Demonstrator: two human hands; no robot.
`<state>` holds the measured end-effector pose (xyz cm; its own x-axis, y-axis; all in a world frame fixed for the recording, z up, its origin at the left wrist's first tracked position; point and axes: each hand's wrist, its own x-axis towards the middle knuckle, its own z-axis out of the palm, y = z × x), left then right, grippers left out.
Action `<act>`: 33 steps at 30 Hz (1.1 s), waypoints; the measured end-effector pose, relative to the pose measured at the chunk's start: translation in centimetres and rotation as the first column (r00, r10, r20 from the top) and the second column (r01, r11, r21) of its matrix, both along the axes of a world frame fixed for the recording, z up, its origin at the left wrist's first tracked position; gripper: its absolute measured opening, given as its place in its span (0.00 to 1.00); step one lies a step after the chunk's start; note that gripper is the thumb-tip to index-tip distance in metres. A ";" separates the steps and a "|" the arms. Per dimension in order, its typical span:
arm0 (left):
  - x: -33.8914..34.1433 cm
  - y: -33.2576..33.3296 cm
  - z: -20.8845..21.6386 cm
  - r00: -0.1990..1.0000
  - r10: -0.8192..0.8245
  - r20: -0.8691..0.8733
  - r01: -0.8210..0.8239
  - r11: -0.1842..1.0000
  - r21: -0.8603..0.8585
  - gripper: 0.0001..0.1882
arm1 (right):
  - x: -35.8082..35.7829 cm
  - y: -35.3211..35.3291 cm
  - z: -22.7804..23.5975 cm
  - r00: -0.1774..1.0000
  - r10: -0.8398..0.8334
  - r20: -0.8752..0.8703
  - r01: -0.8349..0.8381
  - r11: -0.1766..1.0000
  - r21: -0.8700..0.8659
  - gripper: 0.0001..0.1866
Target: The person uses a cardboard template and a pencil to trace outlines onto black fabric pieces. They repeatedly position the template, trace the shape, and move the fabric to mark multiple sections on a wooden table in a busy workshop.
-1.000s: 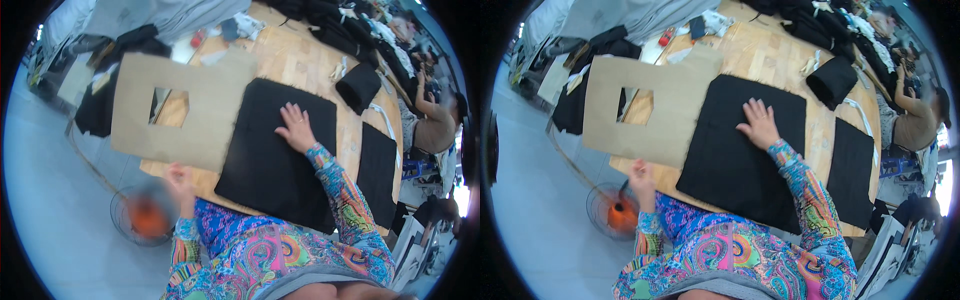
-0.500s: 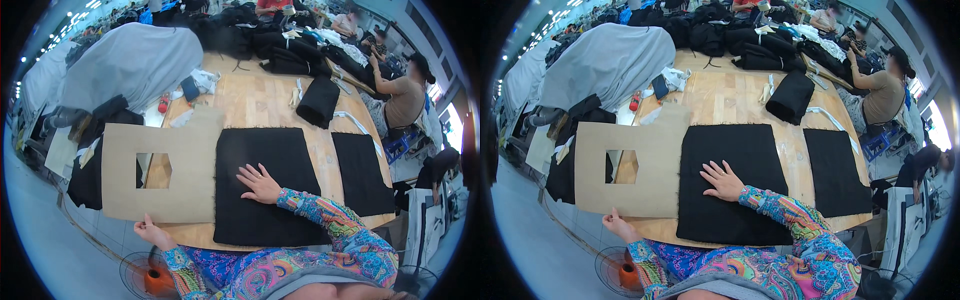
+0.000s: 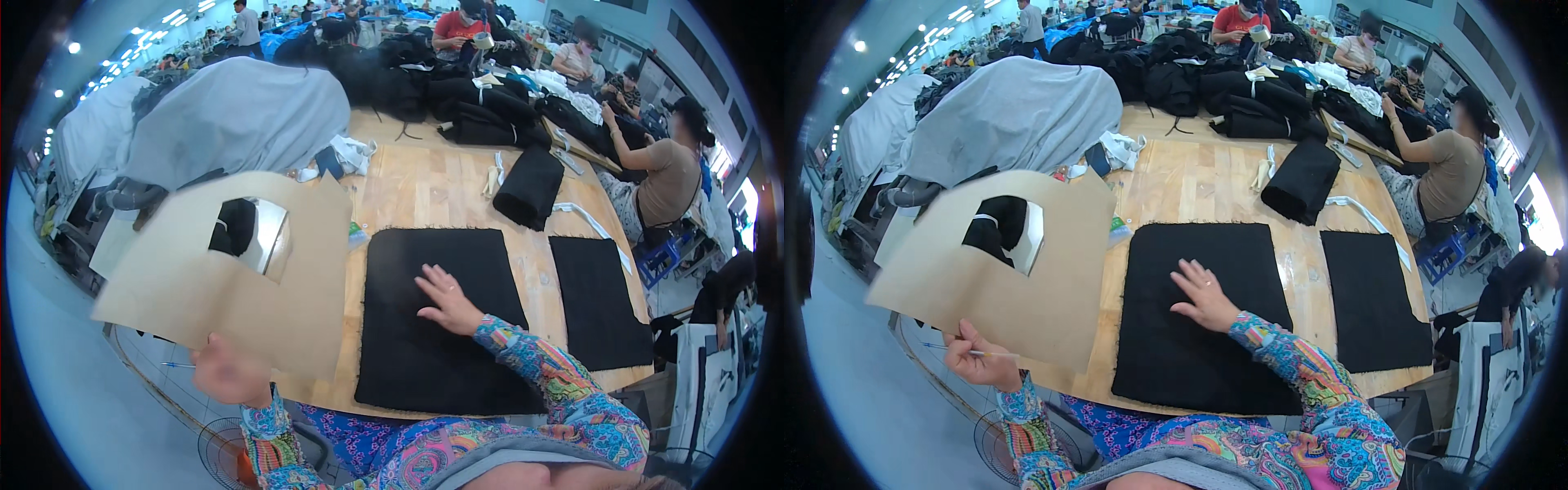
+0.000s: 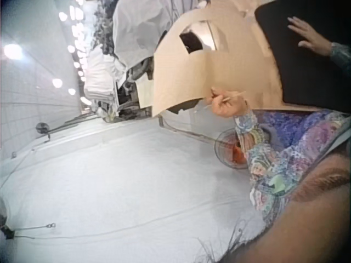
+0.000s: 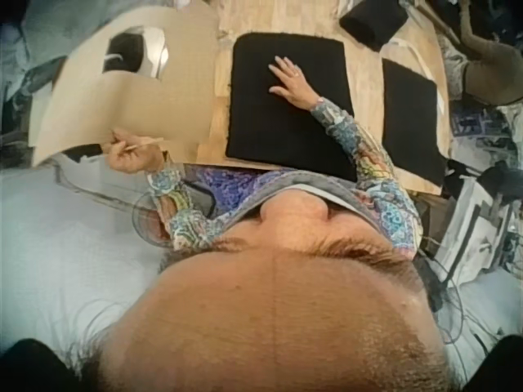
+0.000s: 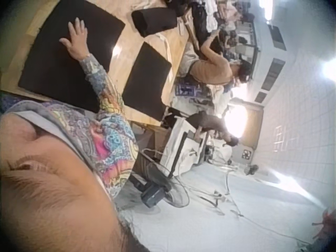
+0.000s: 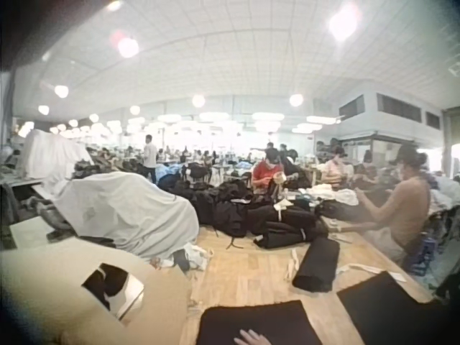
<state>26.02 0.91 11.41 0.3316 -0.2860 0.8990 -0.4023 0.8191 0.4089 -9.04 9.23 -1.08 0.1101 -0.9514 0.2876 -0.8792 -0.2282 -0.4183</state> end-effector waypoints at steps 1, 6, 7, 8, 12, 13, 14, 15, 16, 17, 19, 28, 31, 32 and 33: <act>0.1 0.6 1.2 1.000 -0.015 0.025 0.015 1.000 -0.017 0.13 | -0.6 0.0 0.8 0.999 -0.010 0.045 0.013 0.999 -0.048 0.36; -1.7 3.2 6.1 0.957 -0.245 -0.158 0.244 0.969 -0.023 0.13 | -5.3 2.1 8.4 0.958 -0.213 0.193 0.252 0.945 -0.208 0.34; -3.3 3.2 6.3 0.918 -0.319 -0.236 0.327 0.945 -0.005 0.12 | -6.9 3.5 9.8 0.938 -0.294 0.182 0.331 0.917 -0.222 0.33; -3.7 3.3 6.8 0.906 -0.351 -0.236 0.374 0.925 0.061 0.12 | -8.5 4.0 10.5 0.923 -0.249 0.293 0.337 0.890 -0.306 0.33; -6.9 1.9 5.0 0.801 -0.490 -0.343 0.588 0.754 0.294 0.12 | -14.3 8.7 15.2 0.836 -0.474 0.275 0.541 0.630 -0.557 0.32; -7.9 1.3 3.3 0.759 -0.498 -0.419 0.643 0.673 0.365 0.12 | -15.2 9.7 16.5 0.813 -0.528 0.244 0.550 0.562 -0.617 0.33; -9.1 0.7 1.5 0.714 -0.495 -0.496 0.696 0.579 0.424 0.12 | -15.6 10.5 17.6 0.814 -0.497 0.300 0.557 0.523 -0.645 0.32; -10.9 0.4 0.1 0.638 -0.501 -0.585 0.767 0.482 0.423 0.12 | -16.1 11.3 18.3 0.810 -0.468 0.352 0.568 0.481 -0.668 0.31; -12.7 0.3 -1.5 0.548 -0.496 -0.674 0.835 0.379 0.400 0.11 | -16.5 12.1 19.0 0.807 -0.439 0.395 0.576 0.434 -0.693 0.30; -13.0 -0.2 -3.4 0.521 -0.490 -0.699 0.854 0.300 0.425 0.12 | -16.6 11.7 18.9 0.815 -0.434 0.384 0.564 0.444 -0.696 0.30; -14.8 -1.1 -8.7 0.535 -0.495 -0.685 0.838 0.208 0.504 0.11 | -16.9 11.4 18.5 0.830 -0.444 0.338 0.535 0.460 -0.708 0.29; -18.2 -1.0 -13.4 0.705 -0.644 -0.295 0.347 -0.050 0.937 0.12 | -11.9 2.0 9.3 0.913 -0.389 0.126 0.409 0.865 -0.290 0.29; -18.3 -1.4 -13.8 0.717 -0.663 -0.216 0.334 0.054 0.941 0.13 | -9.2 -2.4 4.7 0.969 -0.242 0.041 0.245 0.951 -0.188 0.31; -18.5 -1.8 -15.2 0.719 -0.671 -0.179 0.354 0.133 0.926 0.13 | -8.6 -4.0 3.0 0.981 -0.190 0.043 0.194 0.971 -0.143 0.31; -18.7 -2.5 -16.7 0.718 -0.664 -0.207 0.412 0.166 0.896 0.12 | -7.9 -5.4 1.4 0.990 -0.140 0.005 0.139 0.980 -0.140 0.32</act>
